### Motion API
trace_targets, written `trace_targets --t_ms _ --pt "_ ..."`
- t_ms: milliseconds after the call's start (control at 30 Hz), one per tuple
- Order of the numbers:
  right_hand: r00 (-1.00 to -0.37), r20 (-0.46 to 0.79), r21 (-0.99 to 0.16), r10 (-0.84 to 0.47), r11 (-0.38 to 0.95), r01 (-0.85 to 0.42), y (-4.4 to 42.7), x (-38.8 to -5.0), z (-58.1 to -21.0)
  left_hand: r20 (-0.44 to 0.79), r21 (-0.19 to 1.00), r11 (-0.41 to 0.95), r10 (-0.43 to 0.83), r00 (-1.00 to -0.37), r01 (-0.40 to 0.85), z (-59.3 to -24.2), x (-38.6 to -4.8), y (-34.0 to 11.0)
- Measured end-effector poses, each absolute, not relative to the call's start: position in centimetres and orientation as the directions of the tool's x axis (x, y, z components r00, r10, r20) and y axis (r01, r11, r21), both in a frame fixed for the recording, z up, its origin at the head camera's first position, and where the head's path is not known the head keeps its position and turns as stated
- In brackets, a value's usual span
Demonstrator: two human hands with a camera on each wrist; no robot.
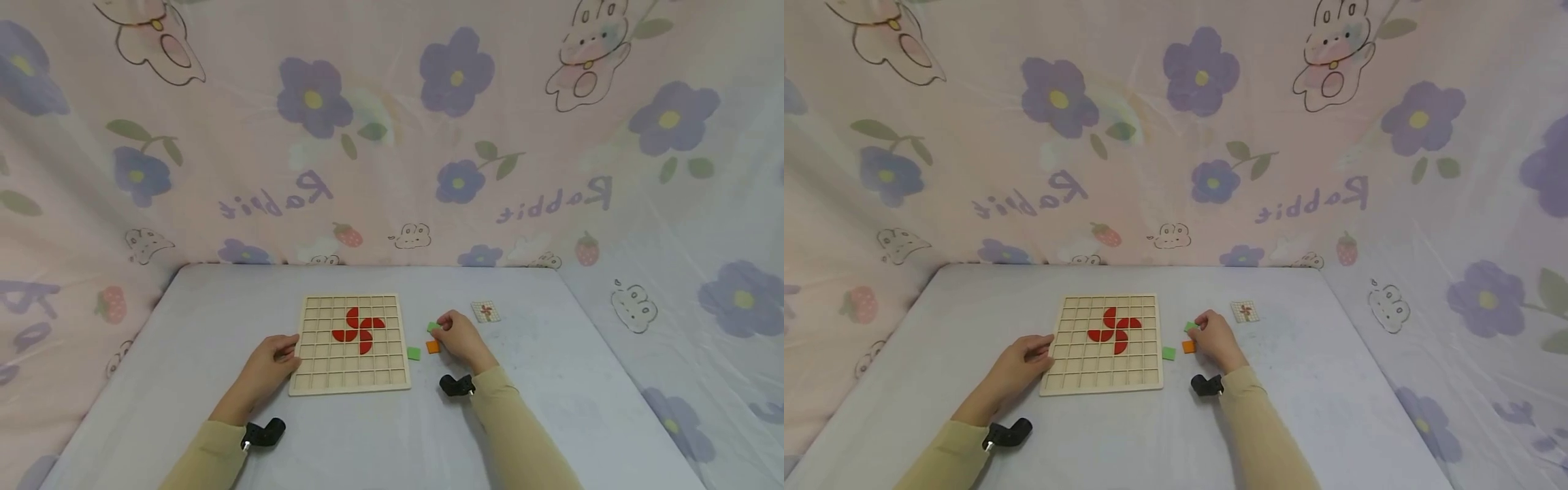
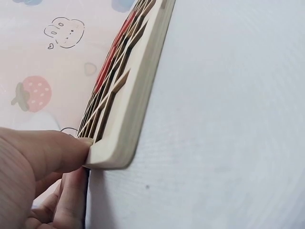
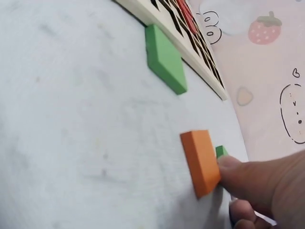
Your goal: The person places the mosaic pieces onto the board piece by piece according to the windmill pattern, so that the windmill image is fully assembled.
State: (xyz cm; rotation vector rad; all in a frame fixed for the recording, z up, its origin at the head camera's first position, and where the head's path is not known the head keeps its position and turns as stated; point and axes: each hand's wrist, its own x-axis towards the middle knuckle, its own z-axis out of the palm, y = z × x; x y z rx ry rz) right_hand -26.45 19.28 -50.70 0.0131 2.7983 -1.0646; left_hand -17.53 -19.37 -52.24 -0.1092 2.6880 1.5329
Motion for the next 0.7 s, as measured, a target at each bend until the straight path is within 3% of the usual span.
trace_targets --t_ms 700 --pt "-0.990 -0.106 -0.667 -0.093 0.745 0.001 19.44 -26.59 -50.56 -0.071 0.877 0.472 -0.048 -0.996 -0.085 -52.43 -17.74 -19.46"
